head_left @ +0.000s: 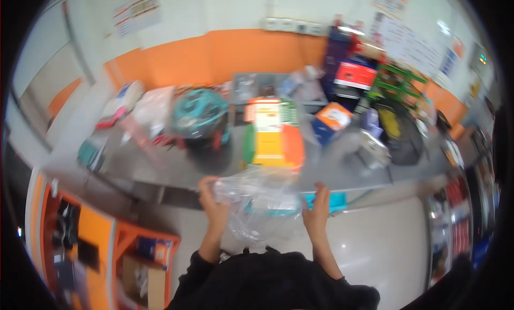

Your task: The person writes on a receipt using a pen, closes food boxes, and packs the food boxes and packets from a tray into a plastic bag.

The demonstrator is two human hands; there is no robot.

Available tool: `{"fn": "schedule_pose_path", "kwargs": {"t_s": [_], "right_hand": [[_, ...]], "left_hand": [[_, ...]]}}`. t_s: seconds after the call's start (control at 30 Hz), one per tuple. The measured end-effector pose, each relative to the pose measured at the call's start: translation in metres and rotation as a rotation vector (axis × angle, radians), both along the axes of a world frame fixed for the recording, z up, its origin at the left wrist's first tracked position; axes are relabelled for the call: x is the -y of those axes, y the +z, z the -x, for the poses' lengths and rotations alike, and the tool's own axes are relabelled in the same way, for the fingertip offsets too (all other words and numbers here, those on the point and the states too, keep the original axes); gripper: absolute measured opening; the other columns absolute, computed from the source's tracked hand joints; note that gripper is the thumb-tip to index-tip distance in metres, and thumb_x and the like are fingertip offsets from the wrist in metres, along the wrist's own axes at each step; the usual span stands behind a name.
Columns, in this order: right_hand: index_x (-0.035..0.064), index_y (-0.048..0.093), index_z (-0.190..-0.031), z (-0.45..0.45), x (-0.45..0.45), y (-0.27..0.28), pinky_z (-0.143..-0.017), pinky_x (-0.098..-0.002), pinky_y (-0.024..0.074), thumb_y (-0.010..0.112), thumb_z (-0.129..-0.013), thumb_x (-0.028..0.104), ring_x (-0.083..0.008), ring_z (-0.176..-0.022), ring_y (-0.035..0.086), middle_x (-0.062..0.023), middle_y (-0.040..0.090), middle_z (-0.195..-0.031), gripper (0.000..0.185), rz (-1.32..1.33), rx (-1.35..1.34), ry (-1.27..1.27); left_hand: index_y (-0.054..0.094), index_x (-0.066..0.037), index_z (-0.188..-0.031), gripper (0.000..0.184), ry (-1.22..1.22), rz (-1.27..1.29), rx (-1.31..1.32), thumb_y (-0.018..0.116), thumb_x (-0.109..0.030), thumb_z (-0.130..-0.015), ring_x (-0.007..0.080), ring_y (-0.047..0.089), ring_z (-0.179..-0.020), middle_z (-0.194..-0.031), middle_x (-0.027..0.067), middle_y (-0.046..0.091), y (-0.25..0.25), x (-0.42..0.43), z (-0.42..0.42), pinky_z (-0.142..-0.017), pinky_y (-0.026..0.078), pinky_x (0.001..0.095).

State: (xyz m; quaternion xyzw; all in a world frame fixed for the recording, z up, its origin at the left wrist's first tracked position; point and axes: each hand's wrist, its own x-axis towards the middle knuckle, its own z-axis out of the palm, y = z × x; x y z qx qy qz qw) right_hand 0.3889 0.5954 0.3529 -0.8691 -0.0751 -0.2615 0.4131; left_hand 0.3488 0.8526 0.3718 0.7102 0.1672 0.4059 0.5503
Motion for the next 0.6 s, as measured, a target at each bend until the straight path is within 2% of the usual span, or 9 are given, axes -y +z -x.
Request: {"fn": "schedule_pose_path", "kwargs": {"t_s": [0.07,0.1,0.2,0.27,0.33,0.4,0.47,0.53,0.6], "right_hand": [[0.0025,0.06,-0.1,0.012,0.068,-0.057,-0.06,-0.0438,0.0475,0.071,-0.071,0.007,-0.0354,-0.06,0.058,-0.0113,0.057,-0.062,0.031,0.106,-0.177,-0.118],[0.0022,0.061,-0.096,0.027,0.112,-0.088,-0.056,-0.0378,0.0476,0.07,-0.069,0.006,-0.0299,-0.059,0.059,-0.0113,0.059,-0.066,0.029,0.122,-0.356,-0.13],[-0.0086,0.057,-0.11,0.087,0.184,-0.076,-0.055,-0.0314,0.0516,0.078,-0.074,0.024,-0.0197,-0.062,0.063,-0.012,0.064,-0.074,0.052,-0.467,-1.046,-0.342],[-0.0112,0.047,-0.125,0.122,0.218,-0.082,-0.06,-0.0314,0.0536,0.077,-0.077,0.027,-0.0222,-0.079,0.063,-0.0175,0.063,-0.093,0.068,-0.817,-1.008,-0.349],[-0.0109,0.048,-0.122,0.148,0.25,-0.105,-0.057,-0.0321,0.0532,0.079,-0.074,0.024,-0.0199,-0.072,0.062,-0.015,0.063,-0.093,0.067,-1.013,-0.872,-0.361],[-0.0096,0.053,-0.118,0.166,0.284,-0.084,-0.061,-0.0336,0.0552,0.08,-0.073,0.025,-0.0214,-0.078,0.063,-0.0139,0.064,-0.094,0.063,-0.646,-0.961,-0.486],[0.0016,0.064,-0.107,0.183,0.319,-0.019,-0.061,-0.0341,0.0545,0.082,-0.068,0.03,-0.0228,-0.078,0.065,-0.0175,0.065,-0.09,0.051,-0.311,-0.914,-0.758],[0.0043,0.062,-0.101,0.219,0.324,0.077,-0.057,-0.0352,0.0509,0.082,-0.067,0.025,-0.0226,-0.062,0.064,-0.0112,0.065,-0.07,0.045,-0.098,-0.461,-0.991],[0.0068,0.06,-0.107,0.25,0.271,0.2,-0.051,-0.0312,0.0471,0.074,-0.075,0.012,-0.0182,-0.052,0.059,-0.0069,0.06,-0.06,0.036,0.095,-0.188,-1.278]], "left_hand": [[0.046,-0.002,-0.11,0.036,-0.125,0.006,-0.053,0.063,0.001,-0.078,0.0264,0.059,-0.084,-0.096,0.0136,0.059,-0.025,0.018,-0.018,-0.078,0.048,0.0345],[0.048,-0.001,-0.108,0.036,-0.142,-0.51,-0.041,0.066,0.0,-0.076,0.0332,0.059,-0.089,-0.099,0.0169,0.058,-0.024,0.037,-0.021,-0.081,0.048,0.0389],[0.064,-0.001,-0.094,0.027,-0.661,-0.754,-0.081,0.074,-0.013,-0.072,0.0359,0.055,-0.097,-0.098,0.0183,0.057,-0.046,0.114,-0.03,-0.084,0.046,0.042],[0.069,-0.003,-0.085,0.023,-1.096,-0.835,-0.167,0.075,-0.022,-0.074,0.0348,0.057,-0.094,-0.095,0.0164,0.061,-0.072,0.162,-0.031,-0.081,0.047,0.0388],[0.071,-0.003,-0.08,0.025,-1.363,-0.818,-0.187,0.074,-0.028,-0.076,0.0342,0.059,-0.09,-0.092,0.0151,0.063,-0.093,0.219,-0.05,-0.077,0.048,0.0367],[0.072,-0.003,-0.085,0.029,-1.641,-0.903,-0.684,0.071,-0.032,-0.08,0.0277,0.063,-0.08,-0.085,0.013,0.067,-0.082,0.269,-0.063,-0.072,0.048,0.033],[0.071,-0.002,-0.089,0.028,-1.845,-0.624,-0.57,0.066,-0.029,-0.085,0.021,0.064,-0.072,-0.08,0.0125,0.068,-0.026,0.318,-0.078,-0.069,0.049,0.0317],[0.071,-0.003,-0.093,0.024,-1.936,-0.009,-0.218,0.065,-0.025,-0.086,0.0169,0.065,-0.078,-0.084,0.0124,0.069,0.057,0.359,-0.069,-0.073,0.049,0.0292],[0.071,-0.004,-0.095,0.018,-1.845,-0.037,0.196,0.061,-0.018,-0.089,0.0187,0.065,-0.085,-0.092,0.0106,0.069,0.162,0.362,-0.037,-0.08,0.049,0.0312]]}}
